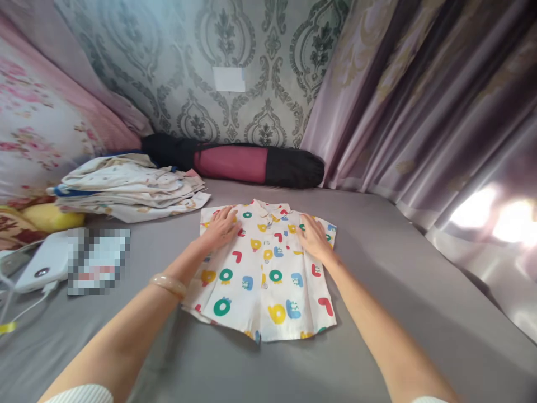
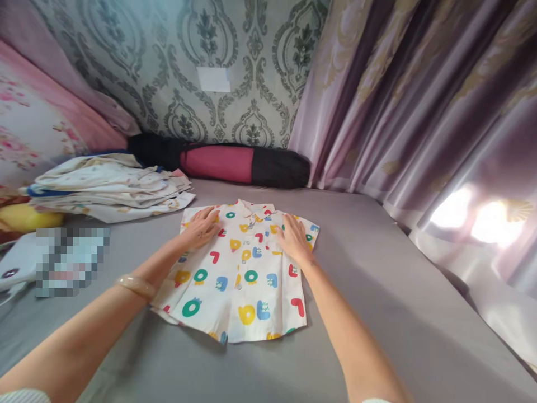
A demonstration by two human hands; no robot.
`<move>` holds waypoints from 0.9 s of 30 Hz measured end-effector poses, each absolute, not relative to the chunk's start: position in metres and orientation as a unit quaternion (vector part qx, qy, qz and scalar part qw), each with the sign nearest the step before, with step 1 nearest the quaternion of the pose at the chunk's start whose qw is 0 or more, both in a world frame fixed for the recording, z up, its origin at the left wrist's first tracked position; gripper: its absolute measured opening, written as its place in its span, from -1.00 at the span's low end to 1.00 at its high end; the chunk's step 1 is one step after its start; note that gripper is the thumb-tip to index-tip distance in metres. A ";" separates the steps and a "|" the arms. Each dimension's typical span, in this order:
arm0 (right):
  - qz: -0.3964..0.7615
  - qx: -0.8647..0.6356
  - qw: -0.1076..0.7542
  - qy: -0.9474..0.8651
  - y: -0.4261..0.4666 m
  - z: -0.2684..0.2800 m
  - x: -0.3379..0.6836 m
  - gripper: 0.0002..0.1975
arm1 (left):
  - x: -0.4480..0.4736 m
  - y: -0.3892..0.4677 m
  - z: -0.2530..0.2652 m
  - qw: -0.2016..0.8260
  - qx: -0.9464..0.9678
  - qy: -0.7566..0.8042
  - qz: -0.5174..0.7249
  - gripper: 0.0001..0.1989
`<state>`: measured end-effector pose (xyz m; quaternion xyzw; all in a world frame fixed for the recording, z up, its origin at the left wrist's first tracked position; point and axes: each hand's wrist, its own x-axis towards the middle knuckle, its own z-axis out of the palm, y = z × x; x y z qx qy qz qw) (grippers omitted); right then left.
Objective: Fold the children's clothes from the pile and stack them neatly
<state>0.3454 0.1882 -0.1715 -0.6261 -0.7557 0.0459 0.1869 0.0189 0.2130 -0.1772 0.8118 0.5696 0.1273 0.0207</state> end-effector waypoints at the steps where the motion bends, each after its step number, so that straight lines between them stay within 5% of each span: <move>1: 0.034 -0.617 0.208 -0.758 0.180 -0.168 0.348 -0.51 | 0.014 0.204 -0.173 0.015 0.807 0.576 0.131 -0.48; 5: 0.053 -0.670 0.234 -0.702 0.141 -0.152 0.363 -0.66 | -0.010 0.166 -0.161 0.022 0.764 0.628 0.147 -0.55; 12: 0.142 -0.752 0.076 -0.639 0.085 -0.144 0.382 -0.71 | -0.031 0.100 -0.159 0.152 0.650 0.731 0.140 -0.65; 27: 0.182 -0.727 -0.020 -0.661 0.030 -0.126 0.374 -0.61 | -0.031 0.063 -0.153 0.244 0.624 0.728 0.145 -0.33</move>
